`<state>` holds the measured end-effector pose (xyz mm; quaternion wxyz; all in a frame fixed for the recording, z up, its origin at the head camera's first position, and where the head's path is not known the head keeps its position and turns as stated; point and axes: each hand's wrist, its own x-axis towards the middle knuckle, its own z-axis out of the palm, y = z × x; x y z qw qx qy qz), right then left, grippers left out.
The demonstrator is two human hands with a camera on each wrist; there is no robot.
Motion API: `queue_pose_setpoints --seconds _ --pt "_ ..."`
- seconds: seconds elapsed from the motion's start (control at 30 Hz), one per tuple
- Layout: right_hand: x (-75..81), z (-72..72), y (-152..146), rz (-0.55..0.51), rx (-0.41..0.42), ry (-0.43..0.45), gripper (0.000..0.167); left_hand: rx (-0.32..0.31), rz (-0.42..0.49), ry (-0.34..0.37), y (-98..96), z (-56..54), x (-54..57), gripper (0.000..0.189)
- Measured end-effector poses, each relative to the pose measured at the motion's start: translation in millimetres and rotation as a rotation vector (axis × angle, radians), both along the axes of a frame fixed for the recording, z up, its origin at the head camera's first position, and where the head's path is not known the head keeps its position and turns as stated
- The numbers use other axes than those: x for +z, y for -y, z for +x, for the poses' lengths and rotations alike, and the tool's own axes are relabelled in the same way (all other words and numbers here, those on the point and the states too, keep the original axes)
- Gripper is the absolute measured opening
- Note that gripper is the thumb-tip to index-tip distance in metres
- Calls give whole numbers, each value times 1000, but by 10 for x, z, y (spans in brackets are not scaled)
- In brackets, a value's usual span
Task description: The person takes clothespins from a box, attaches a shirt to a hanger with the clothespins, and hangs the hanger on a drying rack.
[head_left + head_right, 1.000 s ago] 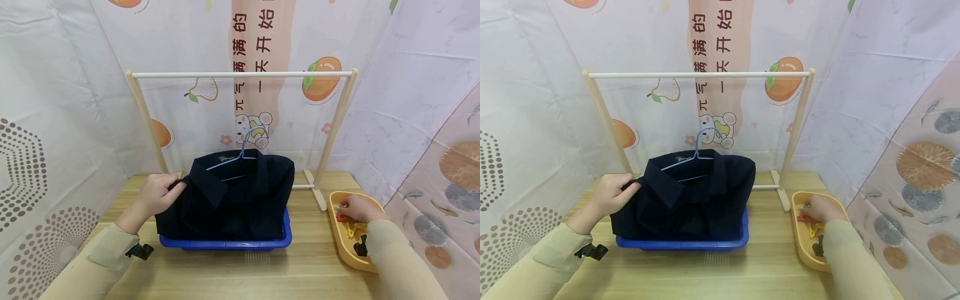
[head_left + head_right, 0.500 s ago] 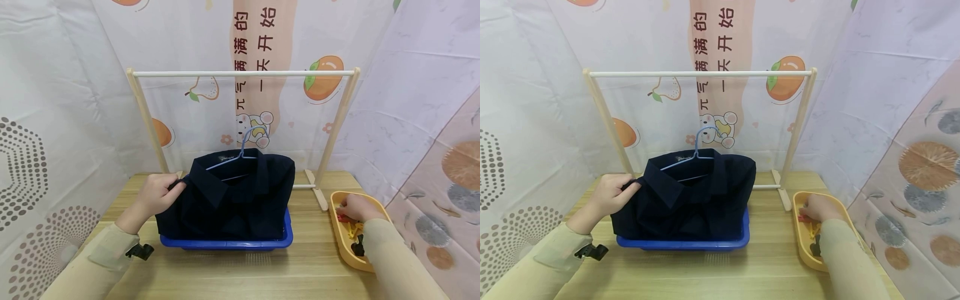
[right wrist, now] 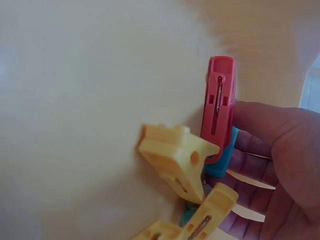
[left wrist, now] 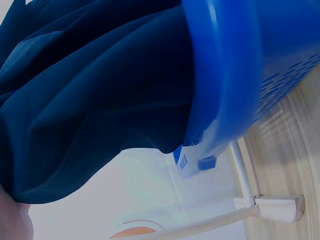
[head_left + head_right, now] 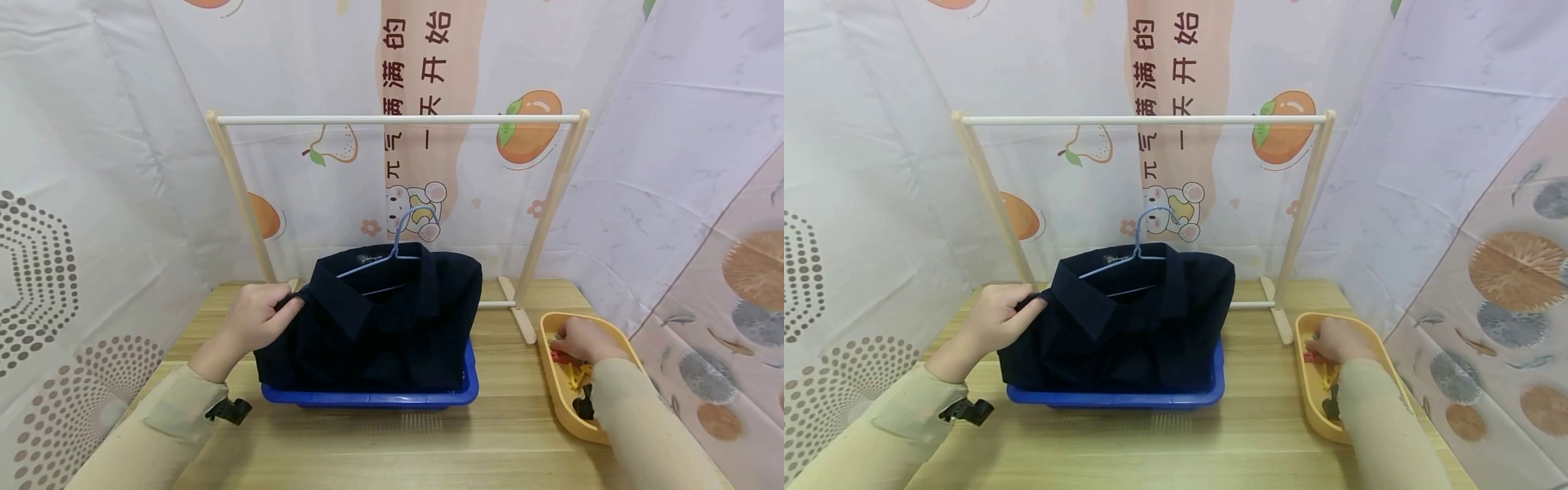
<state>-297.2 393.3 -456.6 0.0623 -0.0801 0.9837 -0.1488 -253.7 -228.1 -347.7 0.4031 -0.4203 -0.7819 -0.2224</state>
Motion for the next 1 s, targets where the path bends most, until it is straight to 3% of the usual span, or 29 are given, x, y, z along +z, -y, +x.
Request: queue_pose_setpoints --seconds 0.47,1.0 --pt "-28 14 13 0 -38 -3 38 0 6 7 4 18 -11 39" --pt "71 77 37 -5 -6 -10 29 6 3 11 12 21 -11 39"
